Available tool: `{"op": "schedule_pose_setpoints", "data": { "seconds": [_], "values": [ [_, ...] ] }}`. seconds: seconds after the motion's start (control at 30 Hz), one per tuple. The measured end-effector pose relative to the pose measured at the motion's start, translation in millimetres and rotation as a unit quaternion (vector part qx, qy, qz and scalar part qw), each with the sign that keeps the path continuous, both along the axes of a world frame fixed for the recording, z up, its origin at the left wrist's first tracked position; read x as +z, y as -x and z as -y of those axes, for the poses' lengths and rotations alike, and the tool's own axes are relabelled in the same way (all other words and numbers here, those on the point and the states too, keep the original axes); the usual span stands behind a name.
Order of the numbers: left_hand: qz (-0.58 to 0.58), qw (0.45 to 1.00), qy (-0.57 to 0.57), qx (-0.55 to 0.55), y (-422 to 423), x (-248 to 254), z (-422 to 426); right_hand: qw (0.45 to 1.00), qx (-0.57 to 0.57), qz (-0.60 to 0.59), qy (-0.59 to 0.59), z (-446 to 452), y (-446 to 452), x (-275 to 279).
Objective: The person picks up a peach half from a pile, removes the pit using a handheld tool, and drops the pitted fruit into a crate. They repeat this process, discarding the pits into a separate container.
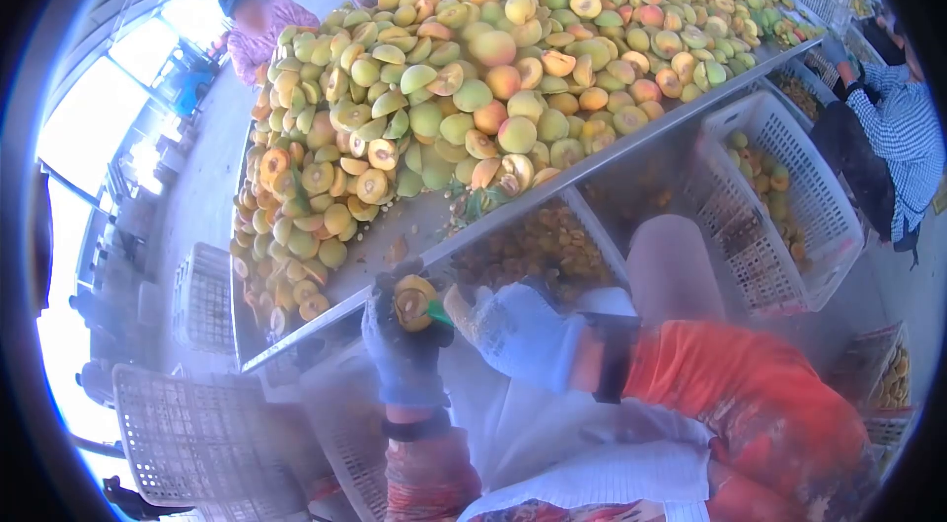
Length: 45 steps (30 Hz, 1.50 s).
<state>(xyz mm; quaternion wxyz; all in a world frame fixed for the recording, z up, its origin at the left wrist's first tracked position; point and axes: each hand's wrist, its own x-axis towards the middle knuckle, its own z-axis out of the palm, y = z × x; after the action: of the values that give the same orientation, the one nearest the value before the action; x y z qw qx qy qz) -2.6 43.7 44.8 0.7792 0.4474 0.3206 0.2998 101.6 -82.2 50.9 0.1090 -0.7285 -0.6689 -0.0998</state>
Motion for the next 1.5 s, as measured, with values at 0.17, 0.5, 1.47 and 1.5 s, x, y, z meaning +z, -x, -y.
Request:
{"op": "schedule_pose_setpoints", "data": {
  "seconds": [0.17,0.5,1.47,1.5],
  "values": [
    [-0.114,0.920,-0.351,0.130,-5,8,23,0.980,-0.002,-0.195,-0.036,11,19,-13],
    [-0.062,0.990,-0.116,0.060,-7,21,38,0.996,0.023,-0.088,0.008,19,-17,-1],
    [0.022,0.990,-0.142,-0.009,-42,-28,29,0.722,-0.082,-0.666,0.169,33,-18,3],
    [0.030,0.995,-0.074,-0.053,-41,-29,26,0.727,-0.073,-0.658,0.182,34,-22,5]
  ]
}}
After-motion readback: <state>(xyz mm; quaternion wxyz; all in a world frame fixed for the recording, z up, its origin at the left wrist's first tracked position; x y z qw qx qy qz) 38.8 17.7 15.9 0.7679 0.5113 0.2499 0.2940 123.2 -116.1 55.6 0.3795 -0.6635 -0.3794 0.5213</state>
